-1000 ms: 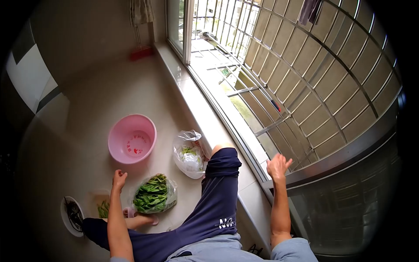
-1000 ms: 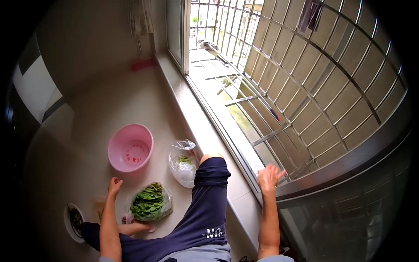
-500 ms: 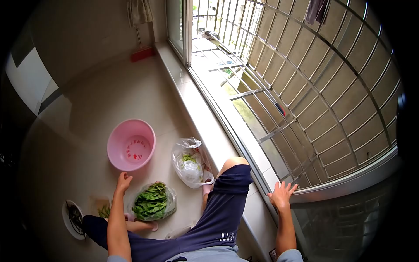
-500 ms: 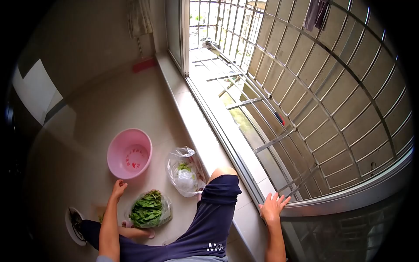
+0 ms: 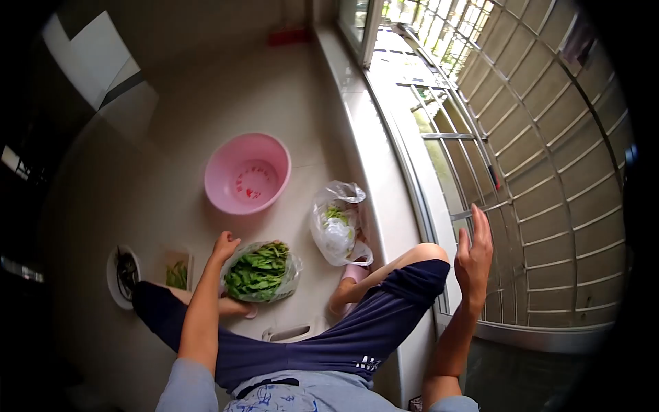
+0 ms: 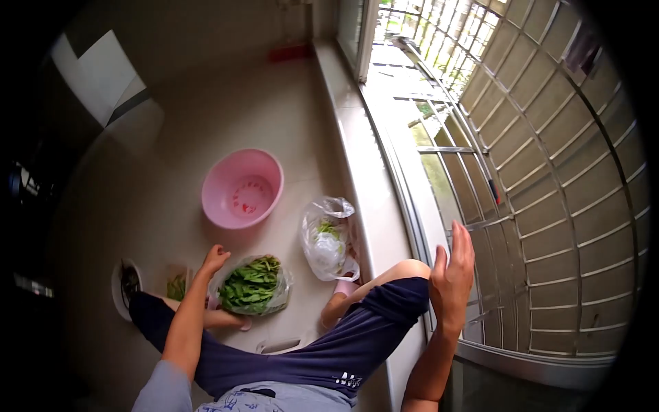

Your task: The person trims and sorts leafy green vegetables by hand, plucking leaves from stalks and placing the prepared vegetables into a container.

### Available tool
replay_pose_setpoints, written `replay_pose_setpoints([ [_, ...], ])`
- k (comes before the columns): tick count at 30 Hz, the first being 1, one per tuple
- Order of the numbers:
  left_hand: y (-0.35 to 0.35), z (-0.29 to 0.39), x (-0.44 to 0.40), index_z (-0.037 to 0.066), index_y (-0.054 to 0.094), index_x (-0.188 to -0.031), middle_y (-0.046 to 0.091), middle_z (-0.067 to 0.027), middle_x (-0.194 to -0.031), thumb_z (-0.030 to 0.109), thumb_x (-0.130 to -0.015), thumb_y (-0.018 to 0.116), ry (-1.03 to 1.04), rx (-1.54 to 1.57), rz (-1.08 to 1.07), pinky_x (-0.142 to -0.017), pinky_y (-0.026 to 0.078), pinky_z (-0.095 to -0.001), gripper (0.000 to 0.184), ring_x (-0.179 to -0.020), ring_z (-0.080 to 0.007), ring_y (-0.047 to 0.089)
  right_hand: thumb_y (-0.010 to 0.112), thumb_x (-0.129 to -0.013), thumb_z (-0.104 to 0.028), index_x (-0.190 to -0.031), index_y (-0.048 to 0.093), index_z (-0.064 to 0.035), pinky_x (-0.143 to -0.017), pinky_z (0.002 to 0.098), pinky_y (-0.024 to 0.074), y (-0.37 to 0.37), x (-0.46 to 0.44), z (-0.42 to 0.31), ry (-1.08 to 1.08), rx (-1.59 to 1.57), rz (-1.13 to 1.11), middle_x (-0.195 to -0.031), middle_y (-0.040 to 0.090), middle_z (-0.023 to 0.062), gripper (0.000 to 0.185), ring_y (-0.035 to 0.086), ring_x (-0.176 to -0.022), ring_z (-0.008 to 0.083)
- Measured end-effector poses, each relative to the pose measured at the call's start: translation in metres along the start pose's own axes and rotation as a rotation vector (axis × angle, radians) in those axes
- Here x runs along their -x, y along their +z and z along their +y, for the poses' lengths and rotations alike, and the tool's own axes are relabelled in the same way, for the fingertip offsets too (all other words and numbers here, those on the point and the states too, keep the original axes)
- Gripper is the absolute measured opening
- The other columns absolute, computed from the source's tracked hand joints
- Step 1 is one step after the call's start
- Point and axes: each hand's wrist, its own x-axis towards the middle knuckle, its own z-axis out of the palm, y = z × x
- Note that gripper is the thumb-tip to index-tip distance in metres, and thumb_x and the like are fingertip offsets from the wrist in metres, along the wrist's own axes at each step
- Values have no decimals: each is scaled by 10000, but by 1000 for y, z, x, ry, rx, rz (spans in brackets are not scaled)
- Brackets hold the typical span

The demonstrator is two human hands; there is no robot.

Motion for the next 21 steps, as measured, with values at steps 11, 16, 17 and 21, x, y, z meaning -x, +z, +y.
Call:
replay_pose_setpoints([
  [11, 24, -25, 20, 15, 359, -1143, 441, -147, -1119, 279, -716, 568, -103, -68, -70, -819, 370, -340, 544, -1016, -270, 439, 561, -702, -210, -1084, 392, 46, -804, 374, 376, 196, -46, -91, -98, -268, -609, -1009, 472, 241, 490, 461, -947, 349],
  [16, 39, -29, 18, 6, 371, -1128, 447, -155, -1108, 260, -712, 570, -90, -92, -76, -824, 366, -336, 526, -1010, -269, 444, 634, -640, -172, -1190, 258, 6, -824, 392, 380, 261, -41, -38, 186, -35, -522, -1110, 393, 214, 690, 418, -996, 375],
  [17, 42, -23, 20, 2, 373, -1124, 448, -154, -1106, 258, -709, 572, -58, -50, -75, -823, 365, -335, 526, -1007, -268, 446, 641, -628, -171, -1186, 290, -16, -826, 375, 380, 272, -40, -28, 183, -32, -511, -1094, 407, 221, 677, 428, -990, 354],
  [21, 61, -17, 14, -6, 382, -1110, 467, -142, -1071, 248, -700, 584, 44, 74, -103, -787, 383, -312, 523, -926, -234, 476, 639, -630, -193, -1045, 487, -52, -770, 342, 410, 303, -48, -5, 48, -112, -456, -971, 515, 197, 464, 505, -895, 304],
])
